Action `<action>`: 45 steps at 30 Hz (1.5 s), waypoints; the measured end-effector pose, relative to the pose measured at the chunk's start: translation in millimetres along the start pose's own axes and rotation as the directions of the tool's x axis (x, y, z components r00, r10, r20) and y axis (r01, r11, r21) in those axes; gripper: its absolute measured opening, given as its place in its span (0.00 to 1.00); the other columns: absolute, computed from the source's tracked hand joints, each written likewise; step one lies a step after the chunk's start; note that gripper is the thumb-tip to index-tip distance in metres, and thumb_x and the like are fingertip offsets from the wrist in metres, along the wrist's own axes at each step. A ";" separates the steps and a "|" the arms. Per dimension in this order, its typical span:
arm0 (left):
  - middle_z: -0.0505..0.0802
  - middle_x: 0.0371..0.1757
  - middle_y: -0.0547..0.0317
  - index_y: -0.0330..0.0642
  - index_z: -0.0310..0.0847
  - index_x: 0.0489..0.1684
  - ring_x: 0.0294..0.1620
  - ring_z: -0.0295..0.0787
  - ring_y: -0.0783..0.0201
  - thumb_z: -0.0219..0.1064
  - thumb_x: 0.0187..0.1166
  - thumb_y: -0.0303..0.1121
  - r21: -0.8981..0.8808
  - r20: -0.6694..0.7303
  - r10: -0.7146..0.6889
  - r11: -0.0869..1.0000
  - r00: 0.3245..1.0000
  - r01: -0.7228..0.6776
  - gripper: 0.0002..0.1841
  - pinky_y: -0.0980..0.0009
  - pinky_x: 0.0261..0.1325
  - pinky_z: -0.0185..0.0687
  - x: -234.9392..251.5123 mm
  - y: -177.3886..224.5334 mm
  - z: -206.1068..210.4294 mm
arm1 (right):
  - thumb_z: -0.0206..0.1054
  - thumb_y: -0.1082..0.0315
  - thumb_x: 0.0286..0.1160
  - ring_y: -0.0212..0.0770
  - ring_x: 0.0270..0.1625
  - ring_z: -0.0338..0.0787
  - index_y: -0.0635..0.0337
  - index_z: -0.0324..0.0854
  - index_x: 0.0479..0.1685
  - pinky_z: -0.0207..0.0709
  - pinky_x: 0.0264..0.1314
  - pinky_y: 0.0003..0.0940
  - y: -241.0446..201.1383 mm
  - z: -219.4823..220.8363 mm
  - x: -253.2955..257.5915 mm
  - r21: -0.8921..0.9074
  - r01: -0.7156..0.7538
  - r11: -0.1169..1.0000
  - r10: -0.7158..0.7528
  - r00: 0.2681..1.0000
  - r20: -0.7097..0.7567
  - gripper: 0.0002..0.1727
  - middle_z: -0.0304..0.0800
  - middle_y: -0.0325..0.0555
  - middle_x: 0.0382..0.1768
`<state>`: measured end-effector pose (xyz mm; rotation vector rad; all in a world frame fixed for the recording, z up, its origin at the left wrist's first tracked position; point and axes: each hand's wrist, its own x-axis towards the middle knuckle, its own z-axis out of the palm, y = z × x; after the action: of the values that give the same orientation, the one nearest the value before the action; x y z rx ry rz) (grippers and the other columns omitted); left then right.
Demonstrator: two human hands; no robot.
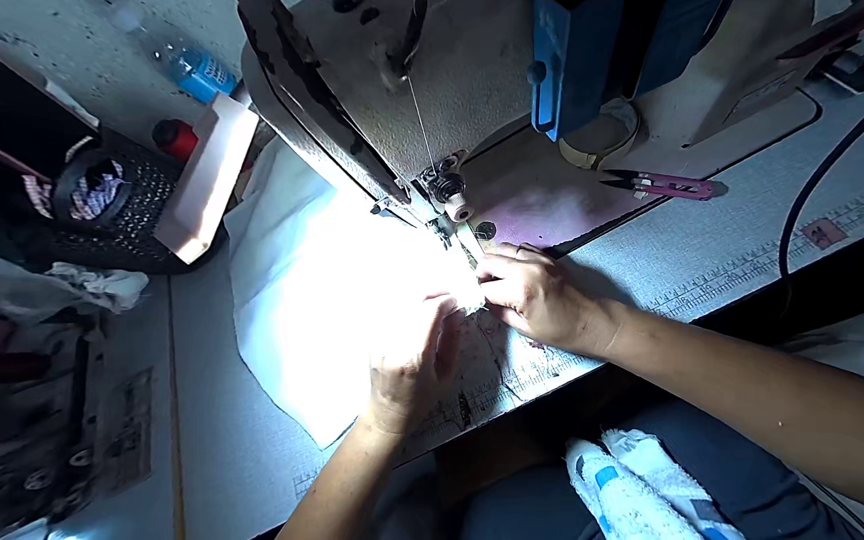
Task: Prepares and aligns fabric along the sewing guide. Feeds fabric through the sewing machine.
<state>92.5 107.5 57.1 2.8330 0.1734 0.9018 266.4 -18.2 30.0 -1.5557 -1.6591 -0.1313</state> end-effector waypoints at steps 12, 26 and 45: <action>0.68 0.92 0.64 0.51 0.66 0.90 0.94 0.54 0.64 0.44 0.90 0.48 -0.148 0.460 -0.035 0.982 0.887 0.116 0.30 0.59 0.94 0.47 -0.5 -51.2 2.2 | 0.65 0.73 0.71 0.46 0.55 0.92 0.57 0.95 0.34 0.75 0.69 0.45 -0.5 3.9 -10.8 -0.055 0.091 0.994 -0.093 0.995 -0.025 0.11 0.96 0.44 0.40; 0.94 0.63 0.48 0.36 0.92 0.56 0.71 0.88 0.58 0.64 0.81 0.37 -0.221 0.213 0.064 0.975 0.975 -0.016 0.17 0.65 0.74 0.81 -19.5 0.0 -1.4 | 0.59 0.69 0.81 0.46 0.73 0.86 0.60 0.94 0.46 0.69 0.84 0.40 -18.0 -11.3 -26.6 -0.143 0.070 0.987 -0.043 0.982 0.184 0.15 0.96 0.47 0.55; 0.90 0.70 0.50 0.40 0.87 0.67 0.71 0.84 0.57 0.59 0.84 0.42 -0.083 0.245 -0.073 0.992 0.967 0.096 0.22 0.60 0.72 0.77 -0.1 -17.6 4.6 | 0.52 0.67 0.87 0.45 0.77 0.84 0.56 0.89 0.61 0.67 0.86 0.41 -42.8 -11.0 -43.7 -0.246 -0.078 0.966 0.123 0.977 0.176 0.19 0.93 0.47 0.65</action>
<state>94.0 124.2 50.0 2.7921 0.2121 0.5263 229.6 -68.2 29.3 -1.8811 -1.7576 -0.1352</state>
